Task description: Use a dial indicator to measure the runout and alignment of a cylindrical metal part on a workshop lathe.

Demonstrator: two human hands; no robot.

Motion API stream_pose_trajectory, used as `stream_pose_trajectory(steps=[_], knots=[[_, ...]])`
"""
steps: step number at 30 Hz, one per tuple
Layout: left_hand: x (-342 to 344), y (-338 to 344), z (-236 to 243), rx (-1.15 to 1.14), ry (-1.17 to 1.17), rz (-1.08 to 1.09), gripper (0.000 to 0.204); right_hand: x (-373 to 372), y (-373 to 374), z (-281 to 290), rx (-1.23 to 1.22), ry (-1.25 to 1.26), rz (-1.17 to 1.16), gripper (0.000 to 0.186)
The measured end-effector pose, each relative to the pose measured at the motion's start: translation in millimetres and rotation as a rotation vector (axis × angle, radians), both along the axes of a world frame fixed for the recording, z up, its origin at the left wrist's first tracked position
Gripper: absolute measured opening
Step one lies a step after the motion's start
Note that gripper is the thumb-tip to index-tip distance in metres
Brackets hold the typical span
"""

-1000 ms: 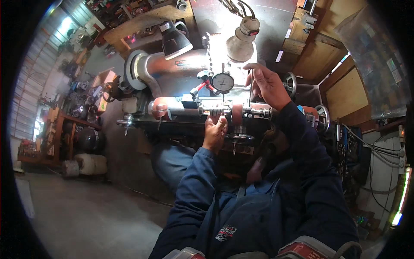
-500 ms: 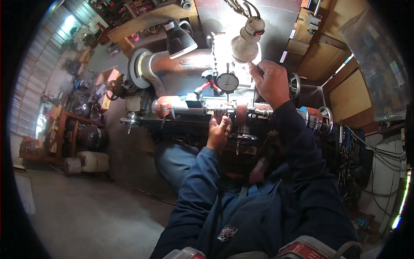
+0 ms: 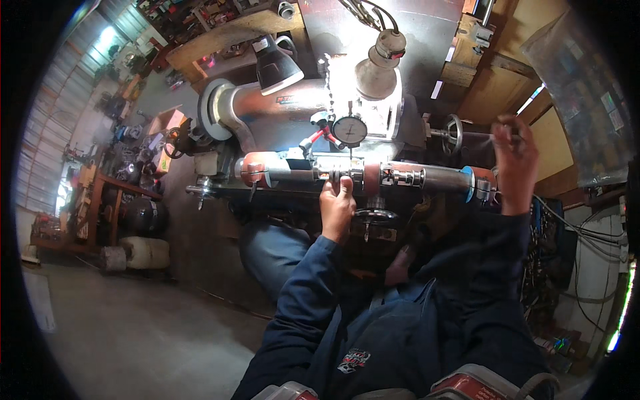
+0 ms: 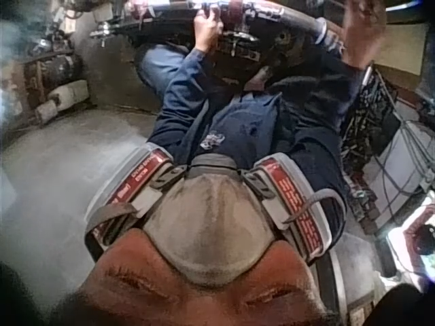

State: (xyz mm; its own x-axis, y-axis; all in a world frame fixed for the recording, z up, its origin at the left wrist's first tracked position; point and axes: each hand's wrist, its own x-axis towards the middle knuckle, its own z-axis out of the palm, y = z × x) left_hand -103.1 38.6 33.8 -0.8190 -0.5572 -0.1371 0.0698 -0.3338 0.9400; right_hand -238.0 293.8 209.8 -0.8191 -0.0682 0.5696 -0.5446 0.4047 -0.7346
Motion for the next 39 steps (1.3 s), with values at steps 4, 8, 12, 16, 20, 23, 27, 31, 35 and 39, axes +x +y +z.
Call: stream_pose_trajectory(steps=[4,8,12,16,20,23,27,31,35,39], knots=[[12,-2,17,0.134,0.041,0.043,0.033,-31,125,-52,0.527,-0.187,-0.231,0.03],[7,-3,17,0.171,-0.001,0.022,0.032,-55,264,-193,0.354,-0.363,-0.055,0.029],[27,-16,29,0.049,-0.121,-0.099,0.021,-14,218,-168,0.331,-0.591,0.091,0.026],[61,-41,38,-0.311,-0.057,0.09,0.013,12,195,-109,0.52,-0.627,-0.075,0.022],[97,-89,43,-0.757,-0.245,0.567,0.02,-2,220,-104,0.332,-0.661,0.2,0.018],[123,-111,47,-1.013,-0.606,0.654,0.031,-4,202,-89,0.308,-0.581,0.138,0.015],[144,-132,15,-1.122,-0.786,0.42,0.044,-19,191,-96,0.09,-0.502,0.057,0.015],[141,-133,18,-0.999,-0.842,0.372,0.047,-33,171,-95,0.068,-0.455,-0.036,0.018],[143,-138,14,-0.993,-0.837,0.378,0.044,-55,171,-110,0.089,-0.422,-0.032,0.019],[146,-139,15,-0.983,-0.843,0.38,0.039,-81,183,-144,0.08,-0.555,0.019,0.02]])
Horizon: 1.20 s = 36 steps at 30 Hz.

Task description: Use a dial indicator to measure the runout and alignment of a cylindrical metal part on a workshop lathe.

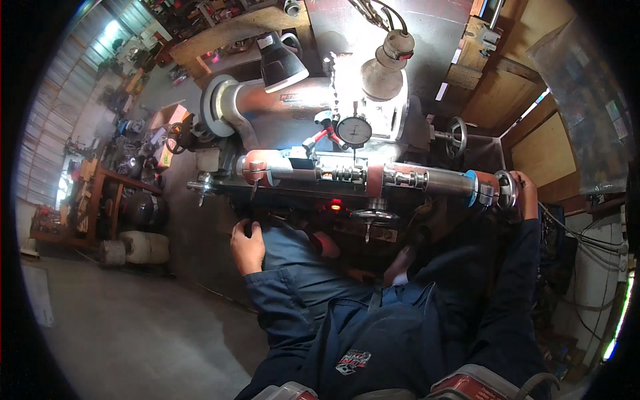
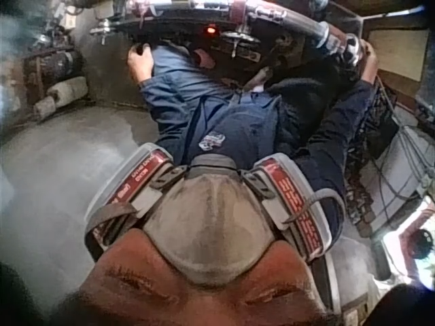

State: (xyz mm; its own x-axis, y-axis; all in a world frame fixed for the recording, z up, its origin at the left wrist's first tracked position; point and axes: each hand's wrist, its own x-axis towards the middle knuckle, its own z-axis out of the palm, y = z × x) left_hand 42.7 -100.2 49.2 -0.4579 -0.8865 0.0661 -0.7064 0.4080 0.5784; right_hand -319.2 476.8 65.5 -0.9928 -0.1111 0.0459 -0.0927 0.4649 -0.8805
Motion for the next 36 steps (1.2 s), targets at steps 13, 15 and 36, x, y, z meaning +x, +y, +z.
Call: stream_pose_trajectory(steps=[13,15,36], knots=[[-14,8,-5,-0.125,-0.025,0.025,0.032,36,-115,150,-0.975,0.023,0.292,0.026],[-16,9,-3,-0.113,-0.025,0.035,0.033,47,-173,162,-1.144,-0.097,0.443,0.029],[-13,11,-3,-0.104,0.054,0.074,0.034,35,-316,94,-0.927,-0.681,0.548,0.032]])
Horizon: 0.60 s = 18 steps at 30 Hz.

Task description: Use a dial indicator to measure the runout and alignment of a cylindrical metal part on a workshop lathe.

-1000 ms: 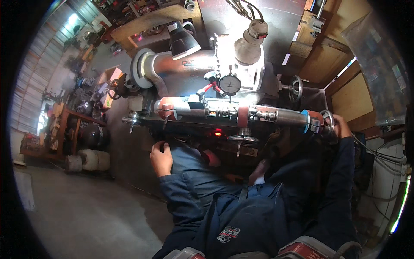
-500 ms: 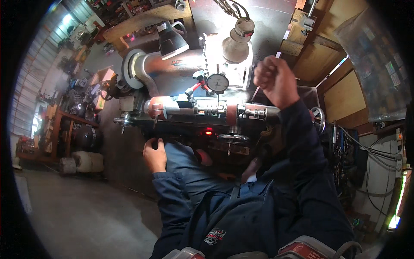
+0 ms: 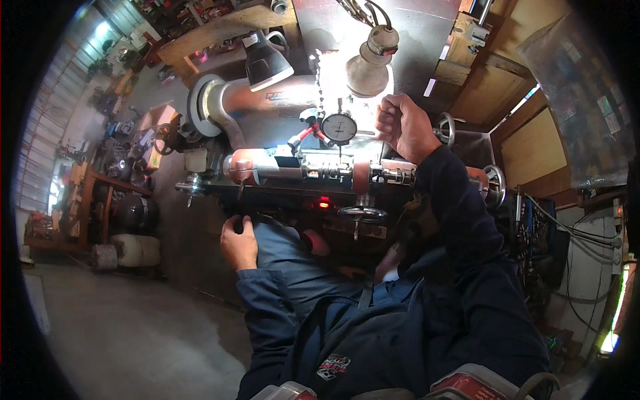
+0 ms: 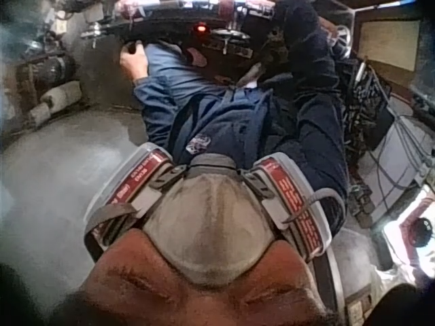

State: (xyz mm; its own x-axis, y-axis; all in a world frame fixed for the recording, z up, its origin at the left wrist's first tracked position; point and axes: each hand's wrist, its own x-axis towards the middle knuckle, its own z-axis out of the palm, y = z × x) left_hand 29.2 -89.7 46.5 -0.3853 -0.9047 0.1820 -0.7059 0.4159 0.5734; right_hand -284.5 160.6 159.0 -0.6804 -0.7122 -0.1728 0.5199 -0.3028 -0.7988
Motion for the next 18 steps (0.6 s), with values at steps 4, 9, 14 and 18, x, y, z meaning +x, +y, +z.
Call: stream_pose_trajectory(steps=[4,9,14,18], knots=[[-1,1,0,0.015,0.005,-0.002,0.035,-10,4,-8,-0.15,-0.04,0.231,0.033],[0,0,2,0.024,-0.011,0.012,0.035,-6,4,-14,-0.214,-0.052,0.279,0.034],[3,-3,-3,0.01,0.005,0.0,0.036,-2,2,-24,-0.161,0.153,0.153,0.038],[2,-1,0,0.016,-0.008,0.007,0.036,3,-2,-28,-0.138,0.301,0.055,0.039]])
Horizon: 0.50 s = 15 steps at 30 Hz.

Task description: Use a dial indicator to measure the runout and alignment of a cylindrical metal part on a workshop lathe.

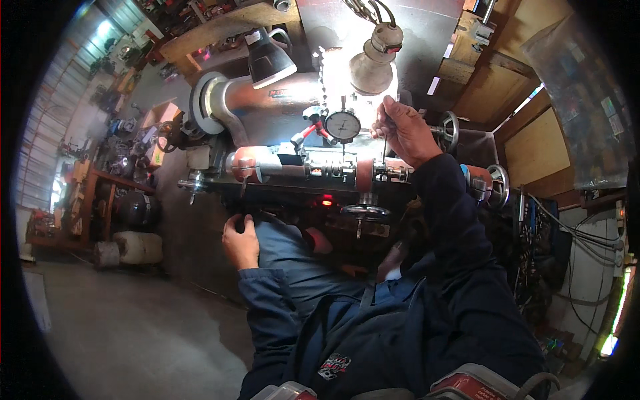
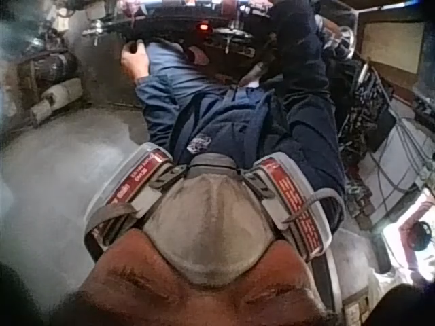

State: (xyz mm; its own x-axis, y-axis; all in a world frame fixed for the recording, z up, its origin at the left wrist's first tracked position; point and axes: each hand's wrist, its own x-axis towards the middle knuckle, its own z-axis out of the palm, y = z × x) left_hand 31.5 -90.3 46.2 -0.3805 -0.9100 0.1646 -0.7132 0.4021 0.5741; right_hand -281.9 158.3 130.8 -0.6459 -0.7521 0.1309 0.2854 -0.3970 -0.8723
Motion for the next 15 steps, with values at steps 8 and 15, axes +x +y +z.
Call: stream_pose_trajectory(steps=[8,15], knots=[[1,1,2,0.023,0.001,0.006,0.036,1,3,2,-0.182,-0.256,0.13,0.039],[1,2,4,0.028,0.019,0.004,0.036,13,-11,7,-0.052,-0.136,-0.097,0.04]])
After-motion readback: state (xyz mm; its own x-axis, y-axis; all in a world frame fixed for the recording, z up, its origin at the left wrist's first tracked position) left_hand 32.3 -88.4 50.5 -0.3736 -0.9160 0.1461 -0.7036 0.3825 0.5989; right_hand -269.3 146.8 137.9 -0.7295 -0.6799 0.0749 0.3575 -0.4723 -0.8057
